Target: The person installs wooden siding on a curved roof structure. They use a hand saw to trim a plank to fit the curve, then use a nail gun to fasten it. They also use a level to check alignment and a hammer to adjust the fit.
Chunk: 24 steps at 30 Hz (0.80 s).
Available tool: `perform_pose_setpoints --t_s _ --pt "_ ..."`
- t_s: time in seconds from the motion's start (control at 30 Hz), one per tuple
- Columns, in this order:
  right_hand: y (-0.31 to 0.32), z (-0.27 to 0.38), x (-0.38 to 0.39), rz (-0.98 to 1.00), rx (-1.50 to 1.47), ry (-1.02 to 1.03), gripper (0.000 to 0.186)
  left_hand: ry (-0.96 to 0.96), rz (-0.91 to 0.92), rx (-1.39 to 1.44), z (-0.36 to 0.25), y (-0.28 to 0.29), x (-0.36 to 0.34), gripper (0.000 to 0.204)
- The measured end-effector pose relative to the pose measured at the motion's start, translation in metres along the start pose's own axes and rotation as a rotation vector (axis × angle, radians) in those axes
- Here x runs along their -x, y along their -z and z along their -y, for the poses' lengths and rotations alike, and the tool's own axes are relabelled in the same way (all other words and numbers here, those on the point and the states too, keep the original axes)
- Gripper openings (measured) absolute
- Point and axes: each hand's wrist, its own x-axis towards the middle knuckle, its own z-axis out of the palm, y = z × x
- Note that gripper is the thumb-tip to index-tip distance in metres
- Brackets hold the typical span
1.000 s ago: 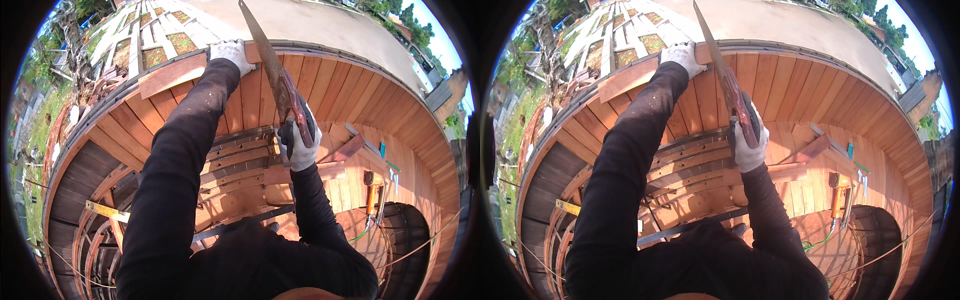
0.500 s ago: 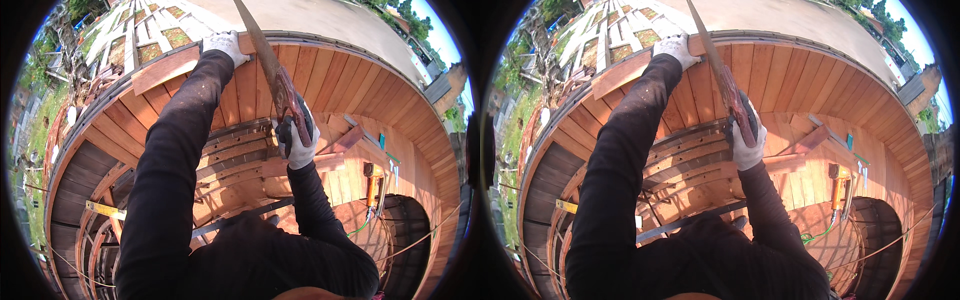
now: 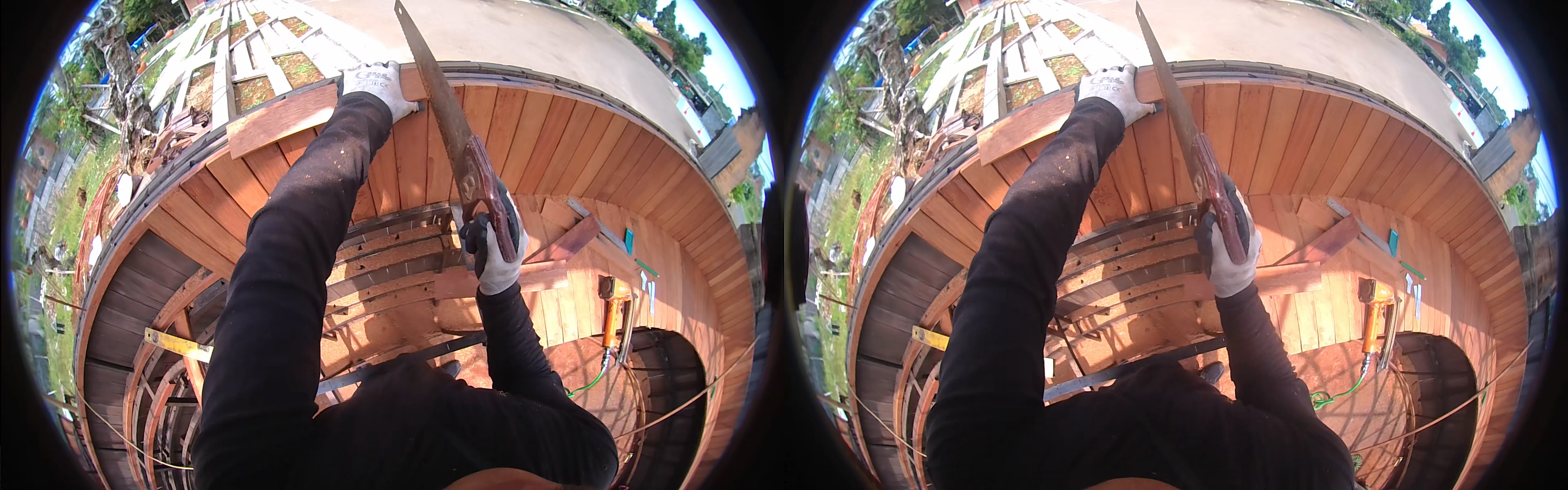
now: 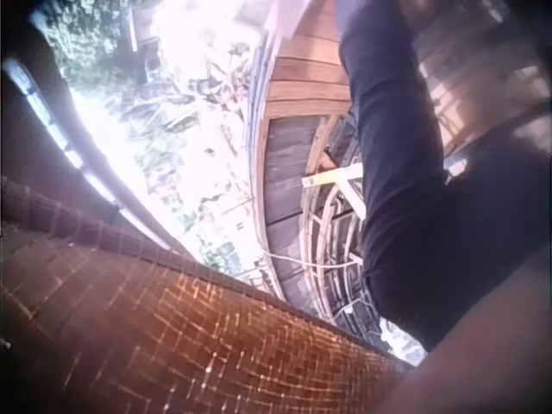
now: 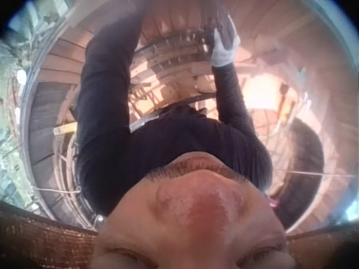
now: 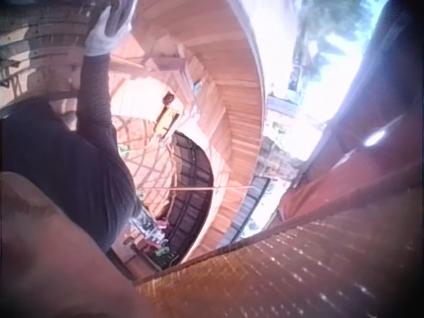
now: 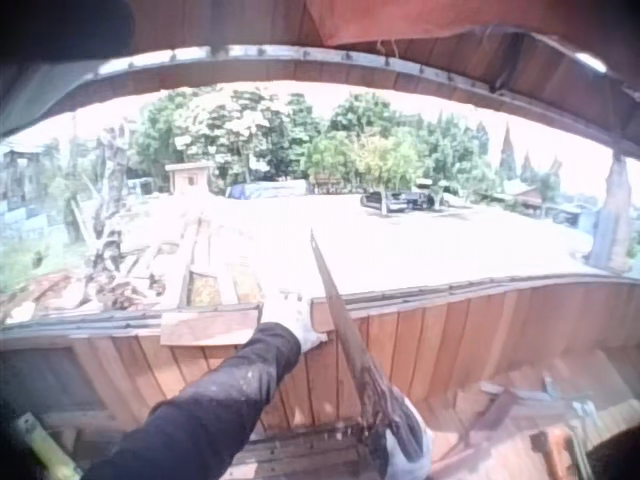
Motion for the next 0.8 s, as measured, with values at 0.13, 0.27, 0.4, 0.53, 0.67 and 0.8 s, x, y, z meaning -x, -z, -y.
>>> perform_pose_setpoints --t_s 0.13,0.27,0.4,0.53,0.67,0.8 --pt "0.041 0.019 0.092 -0.041 -0.064 -0.163 0.055 -0.012 0.011 0.009 -0.002 -0.002 0.002 0.081" --pt "0.033 0.001 0.071 -0.050 -0.106 -0.139 0.054 -0.027 0.025 0.018 -0.005 -0.002 0.003 0.080" --pt "-0.010 -0.011 -0.016 -0.025 0.071 -0.033 0.047 0.016 0.044 0.057 0.001 0.003 0.000 0.080" --pt "0.012 0.015 0.035 0.016 0.060 -0.121 0.055 0.017 0.082 0.079 0.005 -0.001 -0.003 0.077" --pt "0.034 0.052 0.088 0.014 0.140 -0.239 0.064 -0.017 -0.010 0.020 -0.006 -0.002 0.000 0.077" --pt "0.010 0.010 0.033 0.030 0.164 -0.027 0.050 -0.014 0.079 0.004 -0.001 0.003 -0.004 0.080"
